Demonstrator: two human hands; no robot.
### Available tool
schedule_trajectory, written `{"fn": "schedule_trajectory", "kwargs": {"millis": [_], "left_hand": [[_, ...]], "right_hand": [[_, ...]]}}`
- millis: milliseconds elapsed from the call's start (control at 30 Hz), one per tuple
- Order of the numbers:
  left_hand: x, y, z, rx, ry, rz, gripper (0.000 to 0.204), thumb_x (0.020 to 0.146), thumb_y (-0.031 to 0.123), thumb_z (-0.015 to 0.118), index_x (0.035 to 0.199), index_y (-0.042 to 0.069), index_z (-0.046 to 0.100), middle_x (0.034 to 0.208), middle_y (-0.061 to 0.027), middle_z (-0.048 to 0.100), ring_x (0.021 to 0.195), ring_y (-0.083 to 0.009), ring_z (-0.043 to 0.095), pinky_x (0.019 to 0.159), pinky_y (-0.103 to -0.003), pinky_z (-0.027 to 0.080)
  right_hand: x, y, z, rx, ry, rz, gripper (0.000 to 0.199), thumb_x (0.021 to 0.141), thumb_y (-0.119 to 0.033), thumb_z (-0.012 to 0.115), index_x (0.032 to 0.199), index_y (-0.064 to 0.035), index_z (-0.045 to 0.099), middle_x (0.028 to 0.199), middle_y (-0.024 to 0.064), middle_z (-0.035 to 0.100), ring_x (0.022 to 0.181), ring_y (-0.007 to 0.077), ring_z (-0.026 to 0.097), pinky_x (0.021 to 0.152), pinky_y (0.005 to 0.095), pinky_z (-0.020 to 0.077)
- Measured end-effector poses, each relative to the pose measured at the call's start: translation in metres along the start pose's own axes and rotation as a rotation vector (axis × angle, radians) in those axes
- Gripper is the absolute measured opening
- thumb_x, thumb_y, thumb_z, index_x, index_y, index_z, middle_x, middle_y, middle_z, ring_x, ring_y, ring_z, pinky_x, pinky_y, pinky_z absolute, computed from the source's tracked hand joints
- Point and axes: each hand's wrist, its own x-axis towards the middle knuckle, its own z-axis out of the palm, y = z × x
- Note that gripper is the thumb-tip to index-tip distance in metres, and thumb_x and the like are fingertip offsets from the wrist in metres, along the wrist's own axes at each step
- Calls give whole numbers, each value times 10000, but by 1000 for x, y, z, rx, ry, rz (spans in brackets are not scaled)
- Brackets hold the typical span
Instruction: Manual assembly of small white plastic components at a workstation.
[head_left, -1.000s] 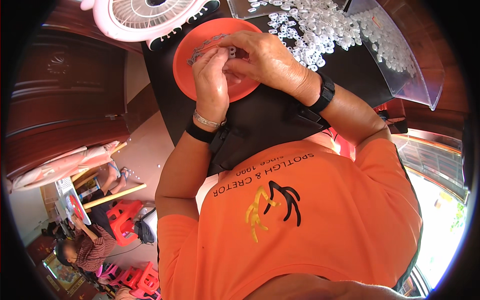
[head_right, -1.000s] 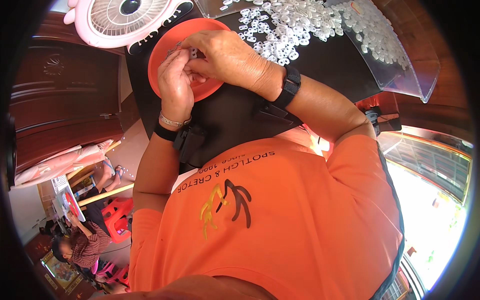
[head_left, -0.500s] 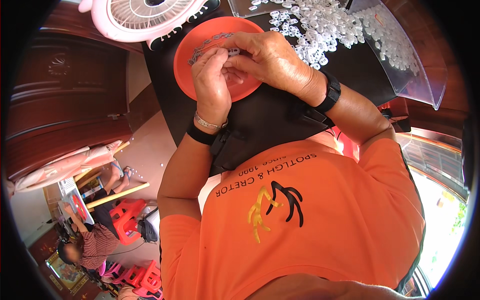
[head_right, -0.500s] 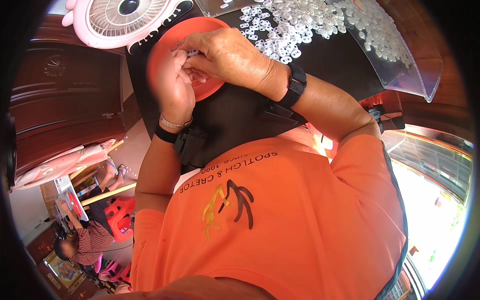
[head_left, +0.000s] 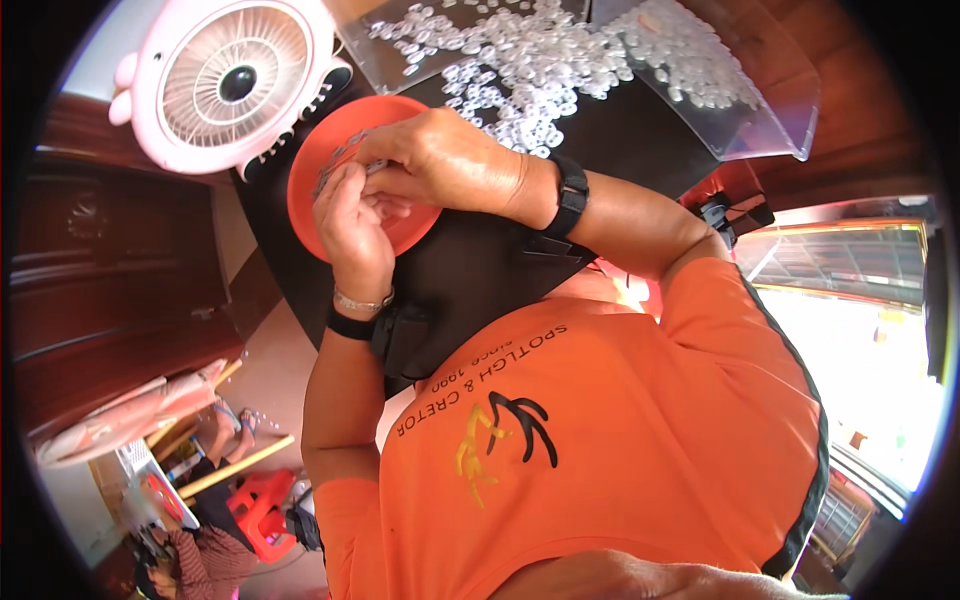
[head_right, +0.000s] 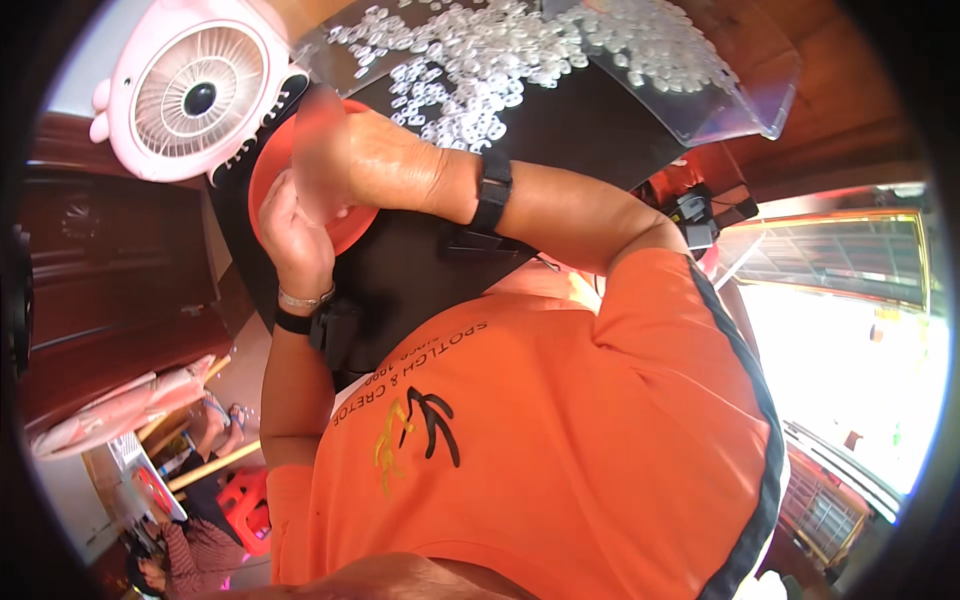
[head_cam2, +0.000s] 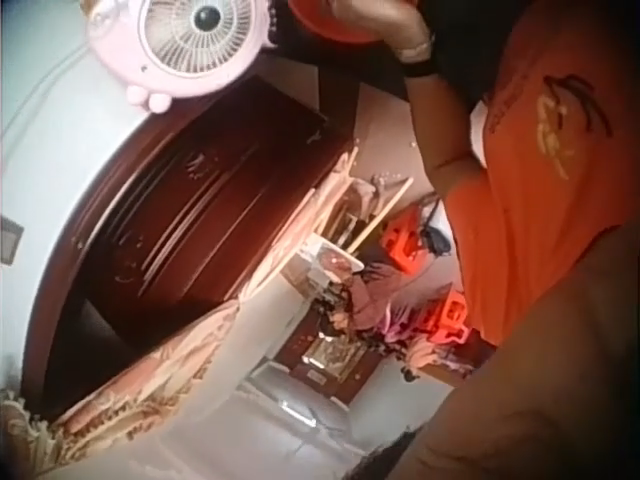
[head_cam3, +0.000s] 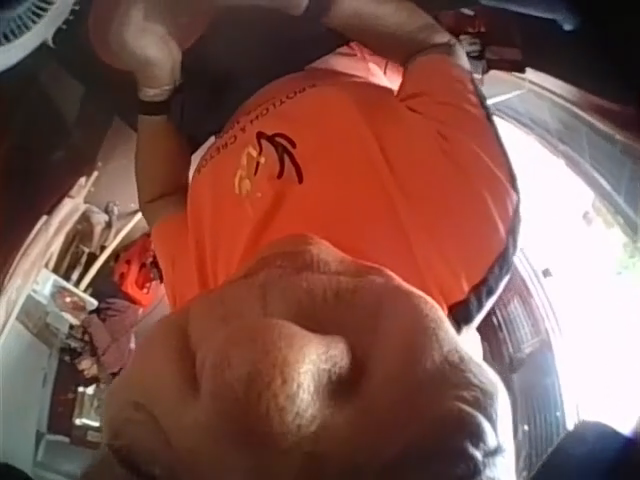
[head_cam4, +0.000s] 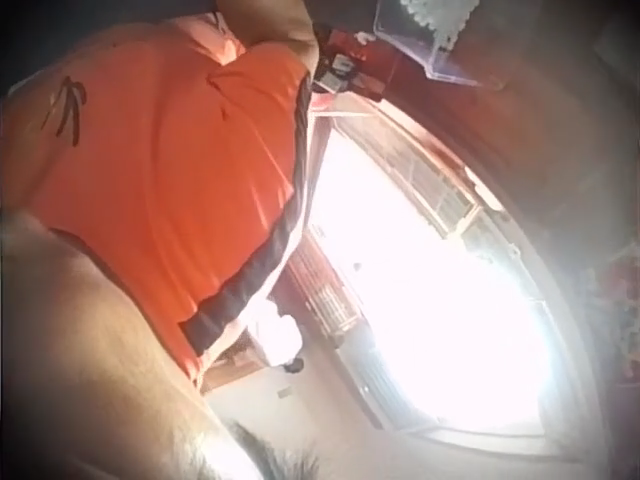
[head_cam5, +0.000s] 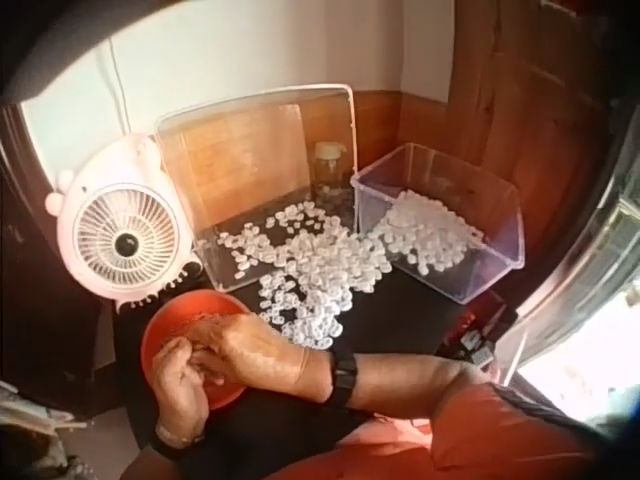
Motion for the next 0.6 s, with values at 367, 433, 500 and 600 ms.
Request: {"fn": "schedule_trajectory", "kwargs": {"millis": [367,433,500,600], "left_hand": [[2,11,-4,52,9,28,268,927,218,451,840,-1,581,705,-95,614,573,-161,581,527,-246,439],[1,13,-2,68,2,32,263,925,214,456,838,1,583,706,-92,615,573,-157,580,527,-243,436],[1,13,-5,92,6,31,259,925,213,463,830,5,587,707,-87,615,574,-149,578,527,-238,432],[3,11,-6,92,-17,27,266,925,218,467,815,10,590,708,-84,616,573,-145,576,526,-233,429]], "right_hand": [[19,12,-201,-966,758,152,270,796,-149,638,1031,-16,652,888,181,668,827,283,655,738,364,511],[13,24,-218,-1329,782,76,276,785,-154,632,1028,-28,660,1028,181,645,991,317,597,858,390,469],[14,24,-210,-1185,698,88,252,777,-147,634,990,-18,663,1055,161,636,1002,323,578,879,385,453],[15,19,-175,-778,467,272,179,777,-142,627,886,-9,675,890,168,660,812,305,632,715,378,495]]}}
